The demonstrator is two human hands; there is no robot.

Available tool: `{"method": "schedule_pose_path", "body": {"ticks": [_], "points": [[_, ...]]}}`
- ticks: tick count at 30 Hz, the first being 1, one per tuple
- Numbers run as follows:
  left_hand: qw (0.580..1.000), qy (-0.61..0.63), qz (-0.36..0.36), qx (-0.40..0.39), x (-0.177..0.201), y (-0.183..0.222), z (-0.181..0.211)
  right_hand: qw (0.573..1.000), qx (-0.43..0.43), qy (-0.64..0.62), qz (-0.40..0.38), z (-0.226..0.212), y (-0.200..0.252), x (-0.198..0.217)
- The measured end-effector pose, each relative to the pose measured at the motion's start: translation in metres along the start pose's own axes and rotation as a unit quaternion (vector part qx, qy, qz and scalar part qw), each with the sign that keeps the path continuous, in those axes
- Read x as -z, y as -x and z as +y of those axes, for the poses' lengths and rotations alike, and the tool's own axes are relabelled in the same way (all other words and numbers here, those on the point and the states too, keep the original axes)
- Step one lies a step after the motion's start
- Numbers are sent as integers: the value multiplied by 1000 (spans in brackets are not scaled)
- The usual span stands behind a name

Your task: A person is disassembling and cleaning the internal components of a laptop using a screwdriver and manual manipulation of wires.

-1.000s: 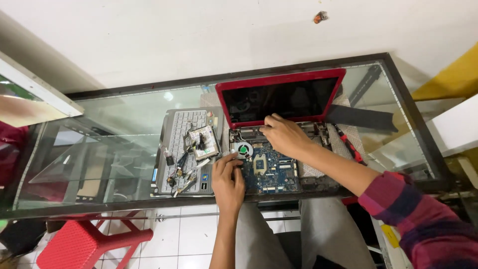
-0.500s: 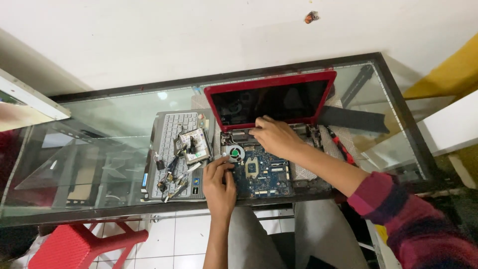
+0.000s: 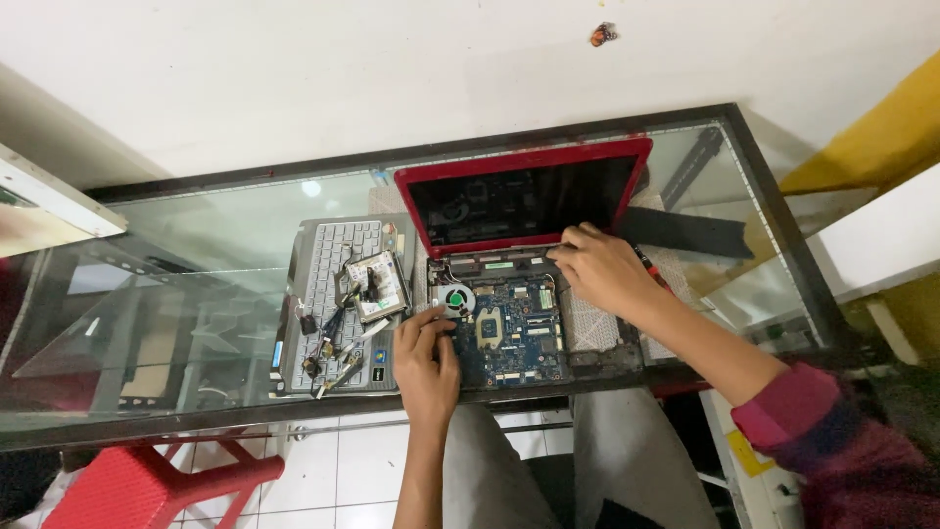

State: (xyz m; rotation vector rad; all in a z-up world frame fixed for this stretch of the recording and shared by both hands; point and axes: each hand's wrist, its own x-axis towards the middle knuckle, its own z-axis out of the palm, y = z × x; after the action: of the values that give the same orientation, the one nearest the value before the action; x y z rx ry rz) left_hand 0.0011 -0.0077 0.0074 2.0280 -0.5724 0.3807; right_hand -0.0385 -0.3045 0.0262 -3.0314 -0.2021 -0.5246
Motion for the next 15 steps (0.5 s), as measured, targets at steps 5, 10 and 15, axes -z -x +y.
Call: {"method": "schedule_pose_path", "body": {"ticks": [5,10,15], "points": [[1000,-19,-4,-9,-2,1,-3,999,22,6,30,-10,-8,-14],[1000,-24,-1,-6,0,0,1,996,53,10,72,-16,-24,-40],[1000,-10,-1,3,3,-1,7,995,25,53,76,-11,-12,-36]]}}
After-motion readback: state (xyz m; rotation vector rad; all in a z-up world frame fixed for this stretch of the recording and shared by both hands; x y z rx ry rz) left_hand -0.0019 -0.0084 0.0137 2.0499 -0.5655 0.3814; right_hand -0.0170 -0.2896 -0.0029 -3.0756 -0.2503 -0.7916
